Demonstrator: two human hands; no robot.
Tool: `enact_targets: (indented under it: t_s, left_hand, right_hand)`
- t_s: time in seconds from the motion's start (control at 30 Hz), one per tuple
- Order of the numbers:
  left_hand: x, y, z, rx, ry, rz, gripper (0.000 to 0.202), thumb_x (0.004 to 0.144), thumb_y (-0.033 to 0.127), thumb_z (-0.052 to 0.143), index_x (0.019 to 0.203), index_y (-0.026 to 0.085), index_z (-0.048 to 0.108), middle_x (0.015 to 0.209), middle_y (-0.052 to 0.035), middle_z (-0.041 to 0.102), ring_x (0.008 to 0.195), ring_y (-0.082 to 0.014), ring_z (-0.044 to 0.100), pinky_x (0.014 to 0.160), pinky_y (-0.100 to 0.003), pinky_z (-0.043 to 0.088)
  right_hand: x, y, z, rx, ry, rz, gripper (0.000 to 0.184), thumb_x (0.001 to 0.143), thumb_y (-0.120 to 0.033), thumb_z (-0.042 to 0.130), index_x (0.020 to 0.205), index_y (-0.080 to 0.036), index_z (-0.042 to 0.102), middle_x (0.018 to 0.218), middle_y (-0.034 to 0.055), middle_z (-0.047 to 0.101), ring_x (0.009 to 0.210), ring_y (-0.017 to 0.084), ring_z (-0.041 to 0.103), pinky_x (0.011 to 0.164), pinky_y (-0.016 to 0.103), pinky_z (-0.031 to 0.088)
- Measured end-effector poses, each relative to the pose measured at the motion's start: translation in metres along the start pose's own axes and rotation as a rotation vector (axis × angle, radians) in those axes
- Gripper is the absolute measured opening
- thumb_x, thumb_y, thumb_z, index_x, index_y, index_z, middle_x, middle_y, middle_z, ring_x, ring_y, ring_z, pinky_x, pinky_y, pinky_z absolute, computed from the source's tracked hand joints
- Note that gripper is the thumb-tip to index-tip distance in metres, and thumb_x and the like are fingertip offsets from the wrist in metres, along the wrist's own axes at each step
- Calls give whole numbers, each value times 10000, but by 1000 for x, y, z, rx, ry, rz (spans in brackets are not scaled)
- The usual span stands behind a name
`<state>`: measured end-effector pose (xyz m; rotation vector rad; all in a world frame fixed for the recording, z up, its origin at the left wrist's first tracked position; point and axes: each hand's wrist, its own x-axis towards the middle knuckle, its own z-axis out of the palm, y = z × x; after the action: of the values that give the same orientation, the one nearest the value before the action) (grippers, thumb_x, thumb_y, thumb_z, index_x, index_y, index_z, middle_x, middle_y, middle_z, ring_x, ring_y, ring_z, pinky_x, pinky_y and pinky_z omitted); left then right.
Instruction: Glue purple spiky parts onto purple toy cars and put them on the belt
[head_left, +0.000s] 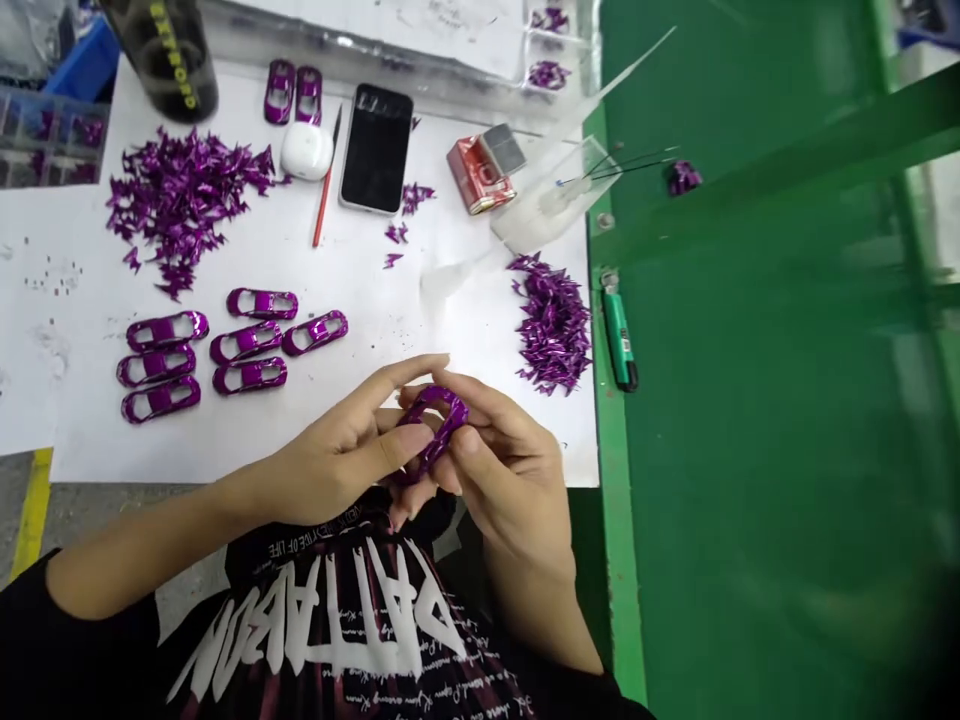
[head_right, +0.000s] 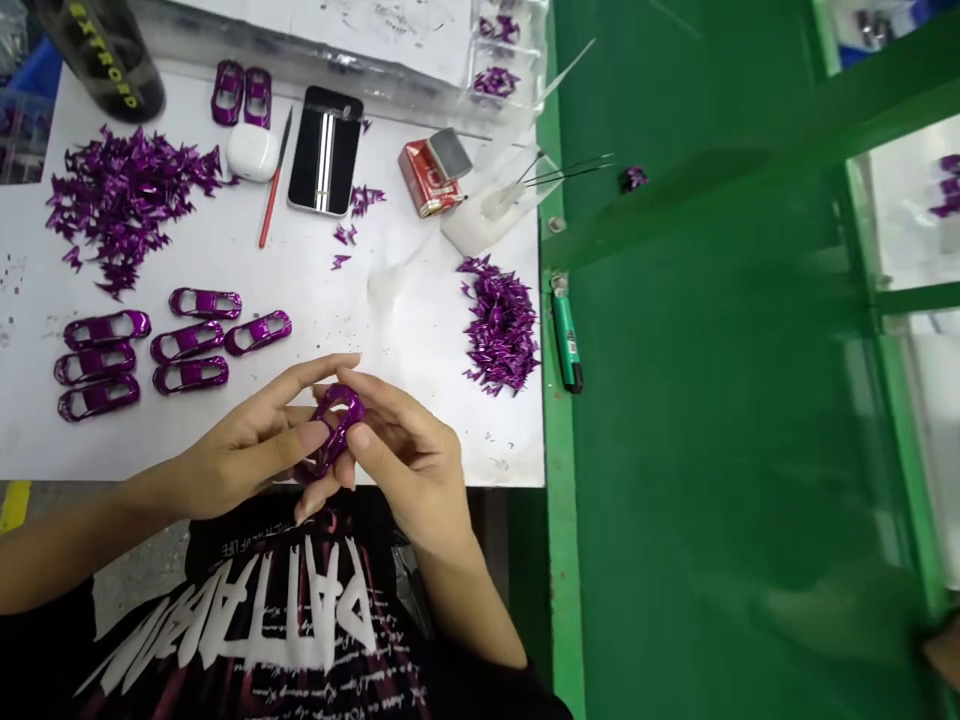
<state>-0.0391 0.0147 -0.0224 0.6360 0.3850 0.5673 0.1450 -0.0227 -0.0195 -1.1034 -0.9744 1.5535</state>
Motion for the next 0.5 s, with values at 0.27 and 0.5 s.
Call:
enact_targets:
  t_s: [0.27,0.5]
  left_hand:
    - [19,4,4,85,0,4,706,1069,415,600,1634,227,220,857,-42,610,655,-111,544,656,-252,491]
    - [35,8,-2,119,52,20,771,1052,330,620,1638,130,159,963,-107,699,834,-182,713,764,-284,565]
  right_hand:
    - [17,-8,-18,189,-84,0,265,925,-267,763,1187,-301,777,1124,62,777,571,119,701,575,279,650]
    - [28,-32,-31,-359,-74,-96,297,979,-272,694,1263,-335,752,989,12,778,787,156,750,738,320,649]
